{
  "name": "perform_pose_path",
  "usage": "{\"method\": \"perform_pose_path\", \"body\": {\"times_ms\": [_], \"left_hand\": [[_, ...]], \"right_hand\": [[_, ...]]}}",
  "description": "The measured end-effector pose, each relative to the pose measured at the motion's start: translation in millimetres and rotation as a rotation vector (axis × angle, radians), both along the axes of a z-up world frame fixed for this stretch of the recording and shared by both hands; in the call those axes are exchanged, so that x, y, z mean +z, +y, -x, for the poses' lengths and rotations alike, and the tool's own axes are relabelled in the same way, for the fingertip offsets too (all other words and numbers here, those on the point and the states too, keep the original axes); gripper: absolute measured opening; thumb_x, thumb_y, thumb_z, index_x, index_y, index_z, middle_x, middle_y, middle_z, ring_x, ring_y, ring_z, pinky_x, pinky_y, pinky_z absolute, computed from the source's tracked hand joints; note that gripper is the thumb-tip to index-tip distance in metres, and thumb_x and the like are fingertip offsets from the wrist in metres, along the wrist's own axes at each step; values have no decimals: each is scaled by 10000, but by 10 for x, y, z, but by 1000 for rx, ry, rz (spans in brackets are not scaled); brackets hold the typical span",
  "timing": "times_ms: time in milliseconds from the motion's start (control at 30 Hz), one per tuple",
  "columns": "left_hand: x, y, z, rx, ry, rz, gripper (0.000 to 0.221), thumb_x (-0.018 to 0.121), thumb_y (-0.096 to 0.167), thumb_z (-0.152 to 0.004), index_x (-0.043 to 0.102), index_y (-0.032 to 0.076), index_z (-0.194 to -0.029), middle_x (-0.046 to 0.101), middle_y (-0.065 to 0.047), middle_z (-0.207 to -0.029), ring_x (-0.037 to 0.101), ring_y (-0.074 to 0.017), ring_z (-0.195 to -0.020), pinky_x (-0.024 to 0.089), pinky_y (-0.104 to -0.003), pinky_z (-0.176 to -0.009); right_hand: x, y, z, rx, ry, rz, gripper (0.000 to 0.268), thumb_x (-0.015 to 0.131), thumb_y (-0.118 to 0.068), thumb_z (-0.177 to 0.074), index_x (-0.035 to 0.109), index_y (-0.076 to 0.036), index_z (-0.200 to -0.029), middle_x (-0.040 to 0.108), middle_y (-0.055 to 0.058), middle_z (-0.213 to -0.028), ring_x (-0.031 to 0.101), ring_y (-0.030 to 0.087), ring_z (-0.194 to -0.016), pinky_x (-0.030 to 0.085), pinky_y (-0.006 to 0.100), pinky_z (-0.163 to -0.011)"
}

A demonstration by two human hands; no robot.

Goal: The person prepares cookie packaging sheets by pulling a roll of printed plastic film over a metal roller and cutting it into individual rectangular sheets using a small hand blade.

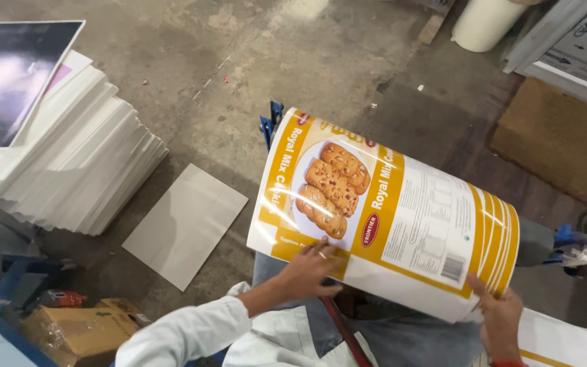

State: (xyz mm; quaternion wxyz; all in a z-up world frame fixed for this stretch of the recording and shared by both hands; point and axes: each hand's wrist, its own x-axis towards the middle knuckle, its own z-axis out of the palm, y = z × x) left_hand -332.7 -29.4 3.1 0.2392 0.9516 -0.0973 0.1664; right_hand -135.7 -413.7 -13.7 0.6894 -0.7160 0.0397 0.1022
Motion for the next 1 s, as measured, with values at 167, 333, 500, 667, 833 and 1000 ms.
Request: {"method": "perform_pose_path", "body": {"times_ms": [167,333,500,667,833,1000], "left_hand": [[-175,945,-180,611,-176,242,487,705,272,-888,658,39,-1312,664,-247,-1272,653,-424,-1073,524,-487,-881],[-662,1658,-731,703,152,871,572,463,472,-1143,682,-53,-1202,713,-298,-1087,659,-356,-1012,526,-449,-889],[-651,1687,-914,366,529,1141,743,652,567,-906,595,-30,-1344,712,-199,-1221,682,-278,-1083,552,-399,-934],[-16,1889,-661,-466,436,2004,1380,633,932,-594,385,-63,-1518,555,-195,-1509,581,-290,-1366,473,-416,-1147],[-83,802,-755,-664,230,2215,1202,703,828,-617,361,85,-1497,543,-100,-1486,591,-314,-1299,502,-497,-1042],[-629,630,-401,408,119,2210,484,715,162,-905,576,6,-1341,715,-136,-1136,693,-278,-995,572,-423,-890]], "right_hand": [[-143,-521,470,-14,71,-20,396,791,-40,-854,665,123,-1192,723,206,-1124,697,251,-919,563,355,-792],[-359,-743,820,-59,438,-77,539,754,-145,-813,620,-25,-1321,680,218,-1190,669,332,-1079,559,491,-858],[-110,-511,692,211,-424,406,652,803,-150,-720,613,18,-1320,628,227,-1287,613,347,-1183,527,492,-987],[556,-329,424,-100,12,-346,408,632,-176,-963,627,-3,-1333,669,210,-1289,655,343,-1178,539,486,-1023],[250,639,1016,-84,-818,489,443,528,42,-933,577,-6,-1370,586,197,-1300,633,305,-1251,566,437,-1070],[33,1700,2104,43,-803,633,615,722,-120,-861,541,15,-1433,664,179,-1253,604,330,-1121,465,428,-954]]}}
